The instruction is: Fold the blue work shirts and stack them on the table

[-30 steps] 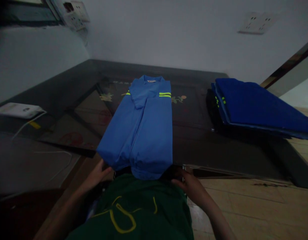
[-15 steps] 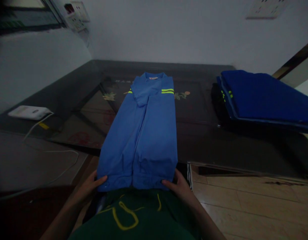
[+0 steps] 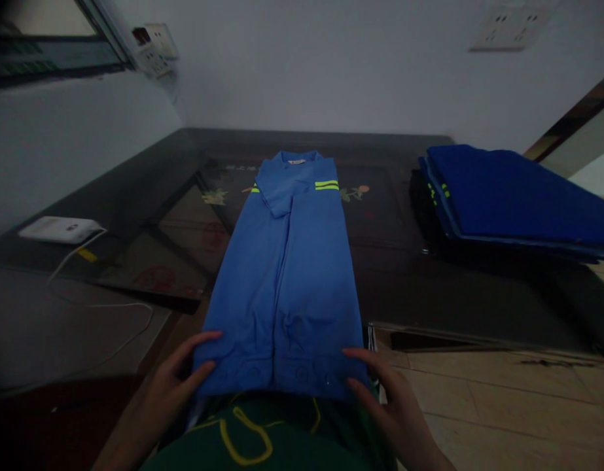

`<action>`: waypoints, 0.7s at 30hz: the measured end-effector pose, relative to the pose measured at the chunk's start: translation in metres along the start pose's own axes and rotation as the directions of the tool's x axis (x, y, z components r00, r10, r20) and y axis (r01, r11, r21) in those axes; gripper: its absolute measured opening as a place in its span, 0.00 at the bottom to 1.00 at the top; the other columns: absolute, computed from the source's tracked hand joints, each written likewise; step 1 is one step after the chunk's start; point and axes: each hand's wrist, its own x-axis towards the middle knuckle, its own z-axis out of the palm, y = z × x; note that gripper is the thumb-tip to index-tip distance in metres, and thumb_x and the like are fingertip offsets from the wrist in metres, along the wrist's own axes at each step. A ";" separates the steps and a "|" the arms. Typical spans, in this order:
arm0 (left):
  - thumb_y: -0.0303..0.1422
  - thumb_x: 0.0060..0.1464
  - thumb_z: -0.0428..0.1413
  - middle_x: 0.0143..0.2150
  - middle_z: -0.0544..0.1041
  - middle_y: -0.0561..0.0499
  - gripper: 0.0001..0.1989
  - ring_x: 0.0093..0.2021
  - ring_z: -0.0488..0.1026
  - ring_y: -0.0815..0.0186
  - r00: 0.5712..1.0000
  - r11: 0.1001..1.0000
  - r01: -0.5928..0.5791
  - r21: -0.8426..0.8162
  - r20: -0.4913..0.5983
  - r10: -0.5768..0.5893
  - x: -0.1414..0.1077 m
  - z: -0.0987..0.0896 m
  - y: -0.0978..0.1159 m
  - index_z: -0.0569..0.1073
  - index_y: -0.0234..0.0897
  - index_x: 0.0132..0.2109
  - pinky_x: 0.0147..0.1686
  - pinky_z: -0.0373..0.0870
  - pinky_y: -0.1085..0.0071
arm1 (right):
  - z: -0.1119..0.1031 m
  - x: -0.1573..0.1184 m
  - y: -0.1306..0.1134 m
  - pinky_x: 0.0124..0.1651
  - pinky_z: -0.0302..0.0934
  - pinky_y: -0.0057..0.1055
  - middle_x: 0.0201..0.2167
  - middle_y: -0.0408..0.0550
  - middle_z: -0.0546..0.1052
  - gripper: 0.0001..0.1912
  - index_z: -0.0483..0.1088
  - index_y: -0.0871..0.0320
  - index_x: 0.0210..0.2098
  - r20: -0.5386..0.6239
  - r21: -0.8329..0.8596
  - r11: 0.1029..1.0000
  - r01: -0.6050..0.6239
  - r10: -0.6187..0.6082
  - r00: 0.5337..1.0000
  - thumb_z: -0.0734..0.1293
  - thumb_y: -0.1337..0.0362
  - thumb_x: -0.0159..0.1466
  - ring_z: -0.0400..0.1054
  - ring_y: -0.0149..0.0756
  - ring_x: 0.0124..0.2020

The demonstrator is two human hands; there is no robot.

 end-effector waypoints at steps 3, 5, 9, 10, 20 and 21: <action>0.42 0.47 0.60 0.45 0.81 0.47 0.16 0.47 0.76 0.53 0.984 0.984 -0.147 0.104 0.116 0.135 0.007 -0.016 -0.002 0.80 0.45 0.44 0.47 0.74 0.63 | -0.017 0.005 0.000 0.53 0.68 0.43 0.53 0.49 0.75 0.19 0.72 0.44 0.54 0.140 -0.088 0.990 0.113 -0.100 0.985 0.59 0.54 0.67 0.70 0.45 0.54; 0.40 0.48 0.60 0.46 0.81 0.49 0.17 0.47 0.77 0.56 0.950 0.949 -0.275 0.157 0.199 0.242 0.013 -0.022 -0.006 0.80 0.48 0.47 0.48 0.74 0.66 | -0.023 0.010 0.000 0.52 0.69 0.43 0.53 0.46 0.75 0.20 0.69 0.40 0.56 0.171 -0.150 0.966 0.210 -0.183 0.968 0.61 0.58 0.65 0.71 0.44 0.53; 0.36 0.54 0.55 0.46 0.80 0.50 0.14 0.45 0.78 0.60 0.865 0.823 -0.501 0.268 0.179 0.468 0.019 -0.023 -0.012 0.79 0.52 0.47 0.48 0.73 0.69 | -0.020 0.025 0.002 0.45 0.72 0.41 0.44 0.44 0.80 0.24 0.70 0.34 0.54 0.120 -0.263 0.855 0.448 -0.431 0.894 0.66 0.66 0.61 0.75 0.43 0.43; 0.35 0.56 0.54 0.45 0.81 0.50 0.13 0.44 0.78 0.61 0.841 0.792 -0.538 0.288 0.130 0.525 0.020 -0.021 -0.012 0.80 0.51 0.46 0.47 0.73 0.69 | -0.019 0.030 0.002 0.44 0.71 0.41 0.41 0.43 0.80 0.25 0.70 0.33 0.53 0.086 -0.283 0.810 0.513 -0.511 0.855 0.66 0.67 0.61 0.76 0.42 0.40; 0.39 0.56 0.56 0.35 0.77 0.47 0.11 0.43 0.73 0.57 0.492 0.486 -0.829 0.274 -0.054 0.869 0.053 -0.025 0.069 0.81 0.48 0.29 0.47 0.70 0.61 | -0.055 0.085 -0.093 0.48 0.66 0.43 0.47 0.49 0.76 0.12 0.76 0.40 0.42 0.119 -0.229 0.665 0.711 -0.706 0.698 0.68 0.61 0.59 0.69 0.47 0.50; 0.40 0.55 0.56 0.36 0.78 0.47 0.12 0.43 0.73 0.56 0.529 0.525 -0.821 0.223 -0.049 0.847 0.057 -0.028 0.077 0.80 0.47 0.27 0.47 0.70 0.62 | -0.061 0.084 -0.105 0.49 0.66 0.44 0.49 0.49 0.75 0.10 0.76 0.40 0.41 0.155 -0.187 0.707 0.682 -0.665 0.731 0.67 0.59 0.60 0.70 0.48 0.50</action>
